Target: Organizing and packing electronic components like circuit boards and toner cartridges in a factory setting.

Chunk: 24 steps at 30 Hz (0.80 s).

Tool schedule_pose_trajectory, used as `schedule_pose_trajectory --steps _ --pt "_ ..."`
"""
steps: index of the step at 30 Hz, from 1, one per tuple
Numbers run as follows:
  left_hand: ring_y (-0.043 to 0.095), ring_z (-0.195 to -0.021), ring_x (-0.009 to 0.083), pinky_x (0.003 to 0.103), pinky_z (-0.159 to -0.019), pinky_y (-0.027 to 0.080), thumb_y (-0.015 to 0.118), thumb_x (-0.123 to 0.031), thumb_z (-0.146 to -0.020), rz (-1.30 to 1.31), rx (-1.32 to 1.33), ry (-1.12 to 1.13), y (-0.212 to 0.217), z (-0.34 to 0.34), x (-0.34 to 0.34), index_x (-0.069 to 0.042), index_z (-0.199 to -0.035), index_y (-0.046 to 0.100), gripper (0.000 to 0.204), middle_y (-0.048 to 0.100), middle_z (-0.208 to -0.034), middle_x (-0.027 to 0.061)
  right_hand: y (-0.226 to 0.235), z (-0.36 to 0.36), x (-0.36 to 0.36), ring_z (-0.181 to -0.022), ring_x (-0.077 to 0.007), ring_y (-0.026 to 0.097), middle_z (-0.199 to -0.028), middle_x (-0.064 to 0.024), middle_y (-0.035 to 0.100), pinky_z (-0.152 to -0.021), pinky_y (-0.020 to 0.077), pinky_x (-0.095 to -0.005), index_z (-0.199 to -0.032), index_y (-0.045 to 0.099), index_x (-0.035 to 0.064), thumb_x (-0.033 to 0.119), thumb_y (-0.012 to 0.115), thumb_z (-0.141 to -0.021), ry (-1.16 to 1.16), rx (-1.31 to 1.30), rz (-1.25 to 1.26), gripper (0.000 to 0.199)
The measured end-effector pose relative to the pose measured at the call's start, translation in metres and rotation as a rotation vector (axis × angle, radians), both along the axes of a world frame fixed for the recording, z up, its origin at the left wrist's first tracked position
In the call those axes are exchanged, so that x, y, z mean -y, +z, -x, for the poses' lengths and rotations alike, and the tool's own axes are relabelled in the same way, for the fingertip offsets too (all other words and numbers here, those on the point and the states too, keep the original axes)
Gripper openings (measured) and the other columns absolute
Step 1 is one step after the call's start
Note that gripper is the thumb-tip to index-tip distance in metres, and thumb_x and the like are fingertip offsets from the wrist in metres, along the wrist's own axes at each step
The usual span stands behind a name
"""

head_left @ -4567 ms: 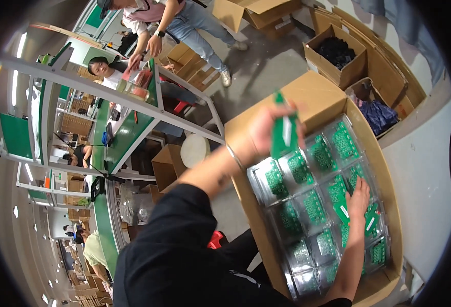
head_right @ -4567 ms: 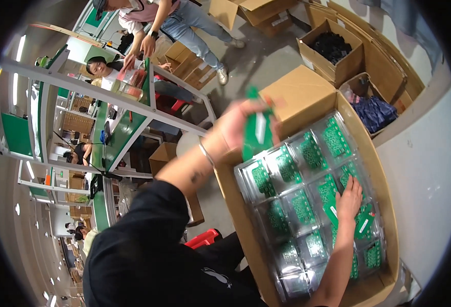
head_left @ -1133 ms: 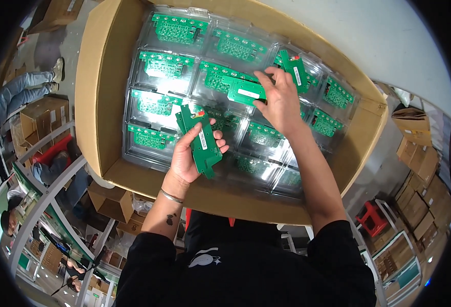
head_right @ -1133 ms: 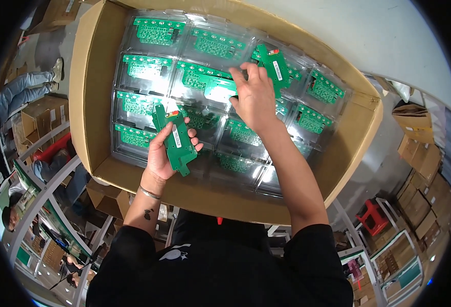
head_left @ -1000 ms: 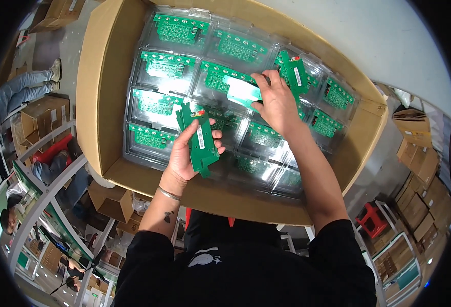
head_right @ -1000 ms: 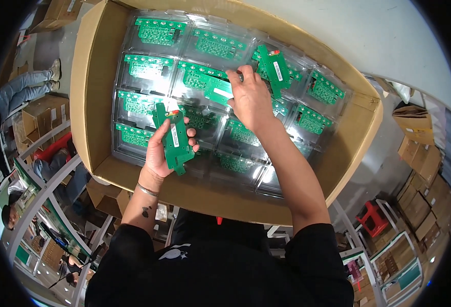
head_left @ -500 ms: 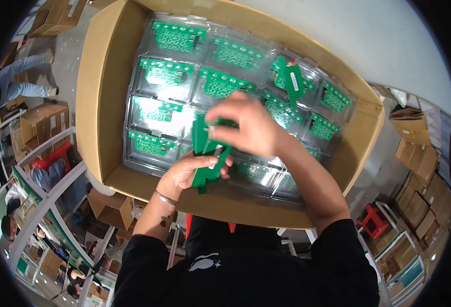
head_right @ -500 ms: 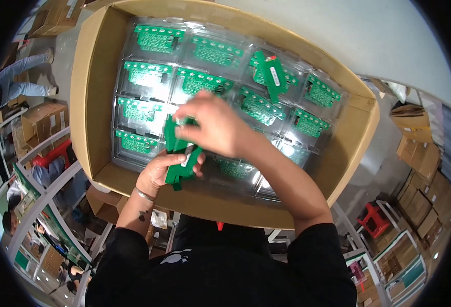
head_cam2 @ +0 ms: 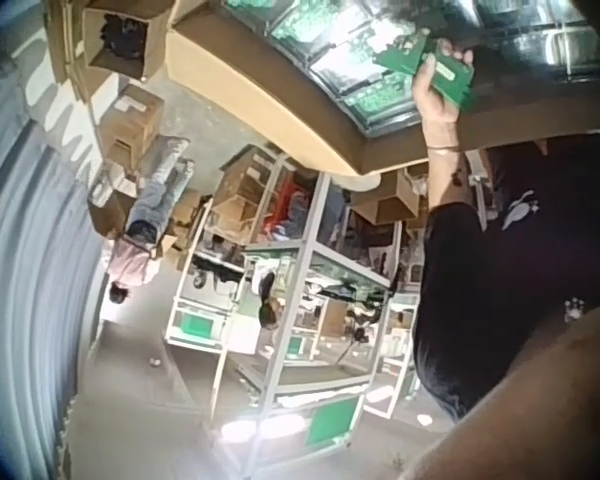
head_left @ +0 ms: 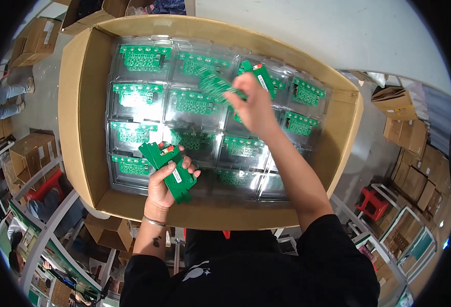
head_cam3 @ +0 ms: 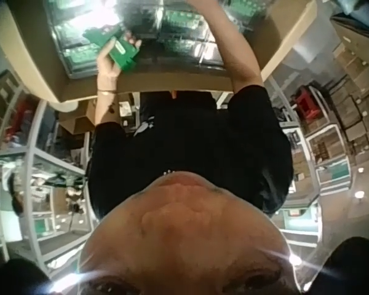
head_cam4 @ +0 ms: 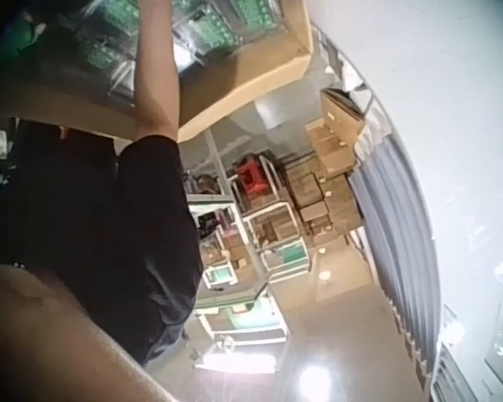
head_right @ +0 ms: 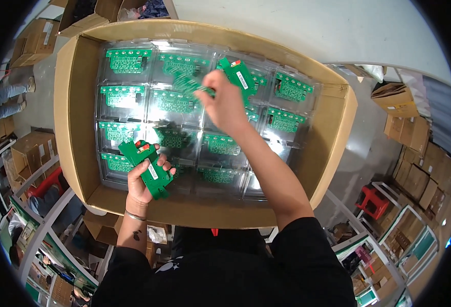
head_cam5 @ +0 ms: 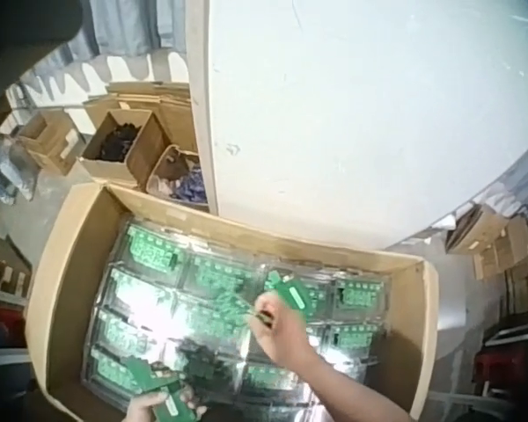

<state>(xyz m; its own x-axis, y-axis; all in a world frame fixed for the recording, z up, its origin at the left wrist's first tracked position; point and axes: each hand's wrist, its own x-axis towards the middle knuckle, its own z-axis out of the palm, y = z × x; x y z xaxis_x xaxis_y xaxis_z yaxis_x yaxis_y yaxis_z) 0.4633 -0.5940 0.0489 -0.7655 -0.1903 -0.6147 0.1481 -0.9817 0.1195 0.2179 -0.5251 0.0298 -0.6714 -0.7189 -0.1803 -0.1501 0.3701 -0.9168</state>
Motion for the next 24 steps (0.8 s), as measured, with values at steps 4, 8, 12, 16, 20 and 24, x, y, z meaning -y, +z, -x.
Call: schedule_pose_trajectory --steps 4,8,12,16,20,24 --pt "0.050 -0.082 0.0233 0.044 -0.081 0.044 0.060 -0.021 -0.077 0.084 0.063 -0.058 0.001 0.006 -0.005 -0.005 -0.125 0.038 0.055 0.047 -0.085 0.0078 -0.006 0.040 -0.034 -0.085 -0.0235 0.053 -0.090 -0.0090 0.056 -0.072 0.0432 -0.0334 -0.085 0.049 0.0047 0.006 0.067 -0.072 -0.172 -0.773 -0.339 0.022" --pt "0.052 -0.084 0.0222 0.042 -0.084 0.044 0.061 -0.019 -0.077 0.033 0.099 -0.083 -0.003 0.013 -0.014 -0.006 -0.124 0.038 0.055 0.050 -0.085 0.0076 -0.036 0.044 -0.045 -0.091 -0.0310 0.049 -0.099 -0.0105 0.054 -0.077 0.0417 -0.0387 -0.085 0.051 0.0055 0.010 0.069 -0.070 -0.099 -0.779 -0.229 0.025" --pt "0.053 -0.084 0.0216 0.042 -0.084 0.044 0.061 -0.019 -0.077 0.025 0.122 -0.104 0.001 0.016 -0.019 -0.006 -0.125 0.037 0.055 0.050 -0.086 0.0073 -0.042 0.038 -0.048 -0.092 -0.0301 0.049 -0.103 -0.0096 0.053 -0.080 0.0412 -0.0387 -0.092 0.052 0.0055 0.018 0.073 -0.068 -0.019 -0.748 -0.154 0.034" --pt "0.053 -0.084 0.0218 0.042 -0.084 0.043 0.060 -0.019 -0.078 0.022 0.123 -0.119 -0.003 0.018 -0.024 -0.006 -0.124 0.037 0.053 0.050 -0.087 0.0075 -0.044 0.051 -0.036 -0.098 -0.0289 0.048 -0.099 -0.0091 0.055 -0.085 0.0390 -0.0373 -0.099 0.053 0.0054 0.021 0.077 -0.063 -0.167 -0.665 -0.313 0.045" --pt "0.052 -0.085 0.0216 0.041 -0.085 0.044 0.060 -0.020 -0.078 0.028 0.087 -0.111 -0.003 0.029 -0.027 -0.007 -0.123 0.038 0.051 0.049 -0.089 0.0080 -0.038 0.064 -0.029 -0.087 -0.0243 0.053 -0.090 -0.0074 0.059 -0.077 0.0443 -0.0333 -0.106 0.054 0.0031 0.019 0.076 -0.064 -0.094 -0.704 -0.408 0.050" --pt "0.054 -0.092 0.0251 0.044 -0.088 0.043 0.057 -0.019 -0.081 -0.029 -0.001 -0.028 -0.007 0.042 -0.021 -0.006 -0.121 0.040 0.045 0.052 -0.098 0.0118 -0.018 0.071 -0.040 -0.081 -0.0209 0.058 -0.083 -0.0067 0.061 -0.074 0.0463 -0.0322 -0.103 0.057 0.0008 0.011 0.072 -0.068 -0.019 -0.115 -0.323 0.040"
